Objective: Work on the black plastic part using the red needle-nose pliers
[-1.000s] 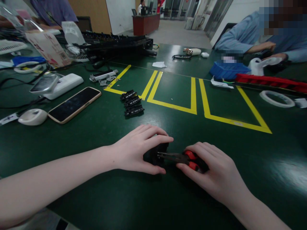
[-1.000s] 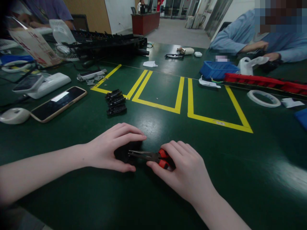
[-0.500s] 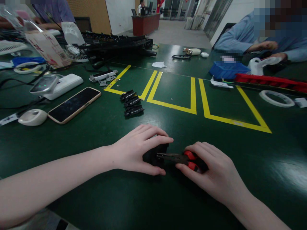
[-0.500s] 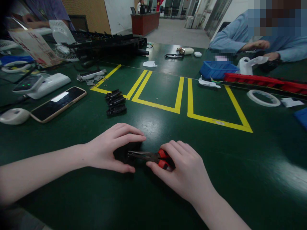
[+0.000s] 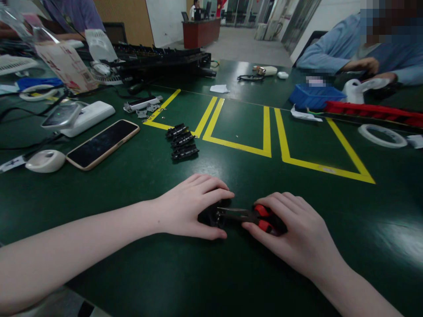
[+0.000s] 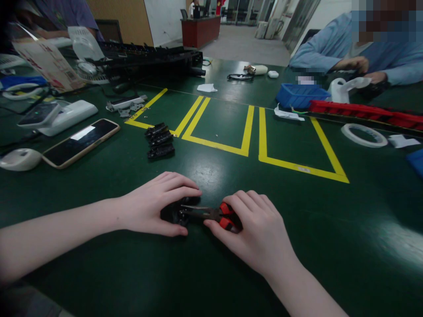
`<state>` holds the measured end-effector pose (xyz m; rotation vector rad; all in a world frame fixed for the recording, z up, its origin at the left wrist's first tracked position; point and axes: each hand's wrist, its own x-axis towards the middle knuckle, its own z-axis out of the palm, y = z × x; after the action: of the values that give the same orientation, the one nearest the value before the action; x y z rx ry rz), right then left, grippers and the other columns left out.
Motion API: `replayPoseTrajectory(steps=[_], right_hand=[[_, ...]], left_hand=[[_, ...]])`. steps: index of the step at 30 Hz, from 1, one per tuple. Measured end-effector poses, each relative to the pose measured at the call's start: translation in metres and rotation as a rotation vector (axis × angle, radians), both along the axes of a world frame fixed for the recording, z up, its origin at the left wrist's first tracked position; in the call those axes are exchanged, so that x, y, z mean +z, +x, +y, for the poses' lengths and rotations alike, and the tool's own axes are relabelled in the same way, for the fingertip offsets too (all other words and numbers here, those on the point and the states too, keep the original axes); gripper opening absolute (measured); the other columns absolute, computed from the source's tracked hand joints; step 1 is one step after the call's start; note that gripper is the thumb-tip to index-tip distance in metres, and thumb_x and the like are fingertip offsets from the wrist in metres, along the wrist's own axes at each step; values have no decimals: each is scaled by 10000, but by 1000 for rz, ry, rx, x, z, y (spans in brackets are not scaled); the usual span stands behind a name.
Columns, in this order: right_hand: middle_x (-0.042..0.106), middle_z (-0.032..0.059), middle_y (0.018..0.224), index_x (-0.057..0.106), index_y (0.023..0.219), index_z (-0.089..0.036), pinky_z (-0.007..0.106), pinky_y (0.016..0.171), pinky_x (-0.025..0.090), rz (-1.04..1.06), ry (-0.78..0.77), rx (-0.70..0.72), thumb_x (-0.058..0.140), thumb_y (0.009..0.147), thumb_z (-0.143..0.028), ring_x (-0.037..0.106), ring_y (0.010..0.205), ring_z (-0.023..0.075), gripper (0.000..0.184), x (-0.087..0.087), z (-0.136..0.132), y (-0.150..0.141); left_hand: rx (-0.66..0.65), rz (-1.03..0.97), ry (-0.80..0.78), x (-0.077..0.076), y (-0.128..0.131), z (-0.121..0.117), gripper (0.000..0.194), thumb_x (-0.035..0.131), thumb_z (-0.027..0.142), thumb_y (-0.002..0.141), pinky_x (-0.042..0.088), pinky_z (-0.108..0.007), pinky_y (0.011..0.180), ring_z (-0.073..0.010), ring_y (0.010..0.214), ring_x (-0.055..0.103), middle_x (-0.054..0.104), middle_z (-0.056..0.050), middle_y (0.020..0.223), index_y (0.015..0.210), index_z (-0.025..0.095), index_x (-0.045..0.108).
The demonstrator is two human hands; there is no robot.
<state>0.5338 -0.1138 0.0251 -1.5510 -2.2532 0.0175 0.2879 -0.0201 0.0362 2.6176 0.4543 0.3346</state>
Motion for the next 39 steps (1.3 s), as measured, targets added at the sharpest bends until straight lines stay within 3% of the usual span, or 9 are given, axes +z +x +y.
replayPoseTrajectory(steps=[7, 16, 24, 30, 39], right_hand=[[666, 60, 847, 632, 930, -207, 333, 618, 457, -5, 40, -17, 646, 828, -481, 603, 754, 207, 292, 0, 1, 1], [670, 62, 875, 633, 969, -206, 362, 627, 480, 42, 69, -55, 623, 845, -498, 613, 782, 223, 317, 0, 2, 3], [677, 65, 926, 616, 1035, -213, 380, 685, 499, 22, 84, -7, 662, 831, -461, 621, 848, 230, 325, -1, 1, 3], [678, 63, 948, 611, 1056, -207, 375, 704, 500, 35, 99, 3, 662, 837, -447, 616, 868, 221, 329, -3, 0, 4], [671, 55, 941, 621, 1047, -216, 375, 686, 492, 42, 68, -21, 657, 832, -481, 611, 856, 224, 343, -4, 0, 4]], left_hand=[[-6, 19, 7, -4, 0, 1, 652, 673, 489, 858, 408, -459, 1040, -293, 1236, 495, 533, -123, 1362, 1389, 180, 453], [10, -43, -17, -1, -1, -1, 724, 711, 442, 829, 383, -429, 1088, -294, 1291, 461, 485, -144, 1418, 1416, 137, 419], [-41, -243, 88, -4, -2, 0, 236, 602, 335, 939, 197, -425, 1196, -182, 1114, 597, 686, -26, 1114, 1136, 204, 609], [25, -294, 186, -9, -2, 1, 237, 636, 375, 918, 150, -436, 1194, -173, 1060, 619, 700, -13, 1059, 1079, 201, 643], [67, -286, 281, -8, -1, -3, 131, 601, 296, 962, 142, -433, 1192, -154, 1029, 630, 703, 4, 996, 1033, 197, 651]])
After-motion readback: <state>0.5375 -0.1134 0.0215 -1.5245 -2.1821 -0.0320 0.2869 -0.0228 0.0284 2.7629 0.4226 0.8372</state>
